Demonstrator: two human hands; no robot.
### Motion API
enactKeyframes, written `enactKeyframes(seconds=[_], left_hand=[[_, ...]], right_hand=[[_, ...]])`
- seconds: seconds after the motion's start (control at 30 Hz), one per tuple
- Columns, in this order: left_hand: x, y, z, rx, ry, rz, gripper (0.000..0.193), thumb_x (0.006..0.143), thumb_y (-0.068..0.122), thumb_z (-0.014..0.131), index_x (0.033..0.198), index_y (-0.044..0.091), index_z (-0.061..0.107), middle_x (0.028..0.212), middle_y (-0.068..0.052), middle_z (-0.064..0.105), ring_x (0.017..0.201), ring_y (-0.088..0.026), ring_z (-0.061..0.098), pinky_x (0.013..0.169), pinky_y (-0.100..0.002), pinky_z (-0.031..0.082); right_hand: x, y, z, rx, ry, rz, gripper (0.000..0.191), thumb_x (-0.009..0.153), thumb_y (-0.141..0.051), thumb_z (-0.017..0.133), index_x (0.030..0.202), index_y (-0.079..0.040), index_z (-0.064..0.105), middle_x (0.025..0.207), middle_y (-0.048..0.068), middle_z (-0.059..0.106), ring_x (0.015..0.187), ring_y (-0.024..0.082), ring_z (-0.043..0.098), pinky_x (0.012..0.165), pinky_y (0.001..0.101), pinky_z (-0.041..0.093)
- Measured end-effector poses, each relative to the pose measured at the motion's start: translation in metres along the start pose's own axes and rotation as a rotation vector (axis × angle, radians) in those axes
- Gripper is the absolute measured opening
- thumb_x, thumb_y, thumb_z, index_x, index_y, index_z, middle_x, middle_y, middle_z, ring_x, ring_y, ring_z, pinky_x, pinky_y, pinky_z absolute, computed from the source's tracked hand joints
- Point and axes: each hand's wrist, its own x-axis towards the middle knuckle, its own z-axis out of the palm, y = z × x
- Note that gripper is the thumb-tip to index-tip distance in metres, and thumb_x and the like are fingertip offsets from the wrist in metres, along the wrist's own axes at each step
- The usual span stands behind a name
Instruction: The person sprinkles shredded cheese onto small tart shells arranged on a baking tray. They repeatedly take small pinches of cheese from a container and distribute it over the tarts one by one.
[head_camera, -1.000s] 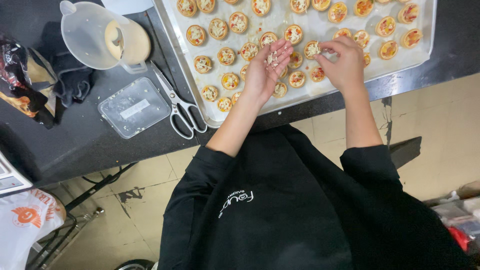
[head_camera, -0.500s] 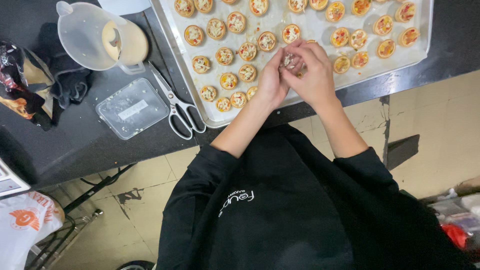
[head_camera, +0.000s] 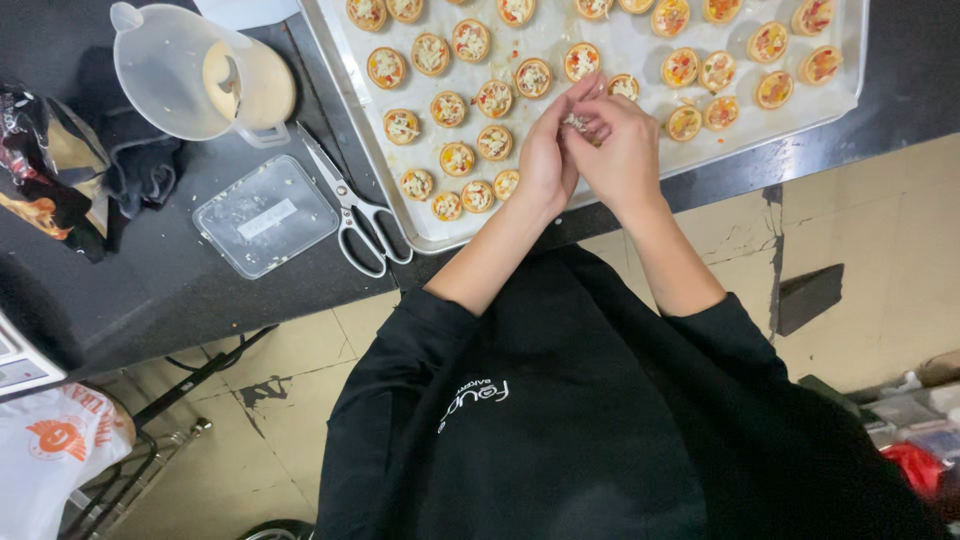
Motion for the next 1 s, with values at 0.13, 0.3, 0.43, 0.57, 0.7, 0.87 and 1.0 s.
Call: enactKeyframes(seconds=[0.13,0.3,0.43,0.57,0.7,0.87,1.0], left_hand=[[-0.001,-0.003,-0.003,0.042,-0.058,0.095,0.045,0.112,0.017,0.032,0.149,-0.005,0.045,0.15,-0.017,0.051,0.139,-0.026,0.047,0.118,-0.039,0.037],[0.001,0.0,-0.006,0.082,-0.094,0.072,0.045,0.113,0.016,0.031,0.148,-0.009,0.045,0.152,-0.021,0.049,0.144,-0.027,0.044,0.121,-0.04,0.035],[-0.001,0.001,-0.003,0.091,-0.113,0.089,0.046,0.114,0.017,0.031,0.148,-0.009,0.046,0.152,-0.021,0.049,0.145,-0.027,0.044,0.122,-0.039,0.035],[-0.003,0.0,-0.003,0.173,-0.118,0.1,0.046,0.114,0.017,0.032,0.147,-0.011,0.047,0.151,-0.022,0.051,0.144,-0.028,0.045,0.122,-0.039,0.035],[0.002,-0.003,-0.009,0.101,-0.073,0.057,0.048,0.113,0.02,0.032,0.147,-0.011,0.046,0.148,-0.023,0.052,0.142,-0.029,0.046,0.121,-0.041,0.036],[0.016,0.005,-0.017,0.08,-0.059,-0.003,0.049,0.113,0.024,0.033,0.146,-0.01,0.046,0.149,-0.022,0.053,0.142,-0.03,0.046,0.122,-0.041,0.034],[0.017,0.022,-0.021,0.115,0.002,-0.035,0.052,0.111,0.029,0.033,0.145,-0.007,0.047,0.149,-0.019,0.053,0.142,-0.027,0.047,0.12,-0.038,0.032]], right_hand=[[0.0,-0.005,0.002,0.034,0.054,-0.016,0.028,0.083,-0.001,0.08,0.109,0.001,0.072,0.098,0.013,0.072,0.081,0.021,0.072,0.072,0.0307,0.058],[-0.001,-0.01,-0.001,0.017,0.033,-0.099,0.023,0.086,0.003,0.077,0.108,0.0,0.072,0.1,0.013,0.071,0.083,0.021,0.073,0.073,0.0304,0.059],[-0.001,-0.011,-0.004,-0.012,0.053,-0.16,0.023,0.084,0.002,0.079,0.106,0.0,0.073,0.101,0.013,0.071,0.08,0.022,0.072,0.071,0.0305,0.058],[-0.003,-0.006,-0.002,-0.064,0.067,-0.213,0.015,0.084,0.002,0.08,0.098,-0.001,0.074,0.096,0.013,0.072,0.078,0.023,0.073,0.07,0.0303,0.059],[-0.003,0.01,0.0,-0.006,-0.007,-0.119,0.013,0.082,0.004,0.077,0.094,0.0,0.074,0.092,0.011,0.072,0.078,0.019,0.073,0.07,0.028,0.059],[0.007,0.047,-0.01,0.461,-0.087,0.203,0.01,0.087,0.0,0.076,0.096,0.002,0.074,0.094,0.007,0.075,0.086,0.008,0.072,0.08,0.0221,0.061],[0.012,0.071,-0.014,0.308,-0.078,0.206,0.009,0.086,0.001,0.076,0.094,0.004,0.075,0.092,0.009,0.076,0.083,0.01,0.072,0.078,0.0224,0.06]])
